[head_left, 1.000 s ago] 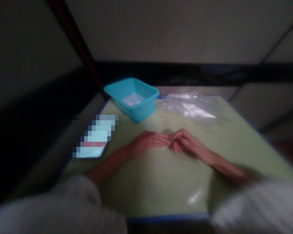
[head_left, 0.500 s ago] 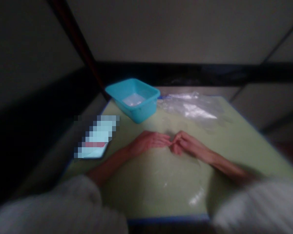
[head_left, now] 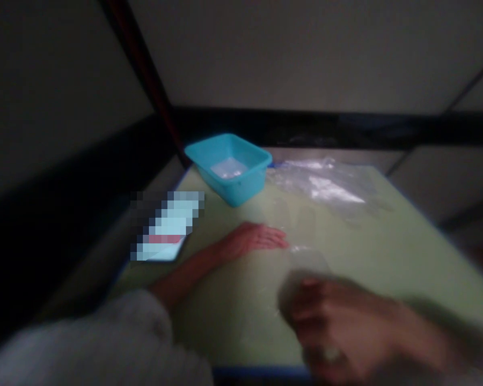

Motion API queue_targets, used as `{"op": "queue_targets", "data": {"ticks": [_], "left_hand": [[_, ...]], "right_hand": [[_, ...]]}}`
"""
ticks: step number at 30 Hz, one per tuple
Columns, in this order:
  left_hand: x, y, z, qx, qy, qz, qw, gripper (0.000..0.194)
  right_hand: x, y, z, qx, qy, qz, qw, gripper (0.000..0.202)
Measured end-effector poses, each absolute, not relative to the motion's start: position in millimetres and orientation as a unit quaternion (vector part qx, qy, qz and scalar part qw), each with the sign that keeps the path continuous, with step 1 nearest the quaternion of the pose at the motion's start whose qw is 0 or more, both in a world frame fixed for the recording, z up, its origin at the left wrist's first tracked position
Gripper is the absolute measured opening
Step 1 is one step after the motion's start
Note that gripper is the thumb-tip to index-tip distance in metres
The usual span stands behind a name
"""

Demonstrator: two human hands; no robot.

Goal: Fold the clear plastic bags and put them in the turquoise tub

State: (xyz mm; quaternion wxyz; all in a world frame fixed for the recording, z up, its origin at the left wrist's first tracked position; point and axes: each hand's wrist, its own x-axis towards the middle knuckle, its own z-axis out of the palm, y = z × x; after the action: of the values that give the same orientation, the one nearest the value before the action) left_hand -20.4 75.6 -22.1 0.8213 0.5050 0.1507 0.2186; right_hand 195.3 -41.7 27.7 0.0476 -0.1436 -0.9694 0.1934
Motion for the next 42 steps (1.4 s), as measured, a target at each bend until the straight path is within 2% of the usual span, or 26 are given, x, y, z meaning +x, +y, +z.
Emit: {"op": "queue_targets", "data": {"ticks": [5,15,22,33,38,42], "left_hand": [[-20,75,-20,0.503,0.16,0.218,0.821,0.04],[-20,76,-20,0.495,0.148,0.211,0.83,0.041],[-18,77,-18,0.507,0.166,0.205,0.821,0.04],[-18,77,-18,0.515,0.165,0.202,0.816,0.04],[-19,78,-19,0.521,0.156,0.194,0.816,0.042],[-19,77,-20,0.535,0.177,0.199,0.802,0.038]], "right_hand": [[192,-46,28,-0.134,-0.978,0.159,0.016,0.013],[196,-41,30,-0.167,-0.968,0.182,0.048,0.008],[196,-43,36,-0.184,-0.968,0.169,0.003,0.014],[198,-41,30,-0.189,-0.962,0.189,0.057,0.014],[201,-39,35,-0.229,-0.939,0.247,0.067,0.013],[207,-31,40,-0.285,-0.901,0.304,0.125,0.017]]}}
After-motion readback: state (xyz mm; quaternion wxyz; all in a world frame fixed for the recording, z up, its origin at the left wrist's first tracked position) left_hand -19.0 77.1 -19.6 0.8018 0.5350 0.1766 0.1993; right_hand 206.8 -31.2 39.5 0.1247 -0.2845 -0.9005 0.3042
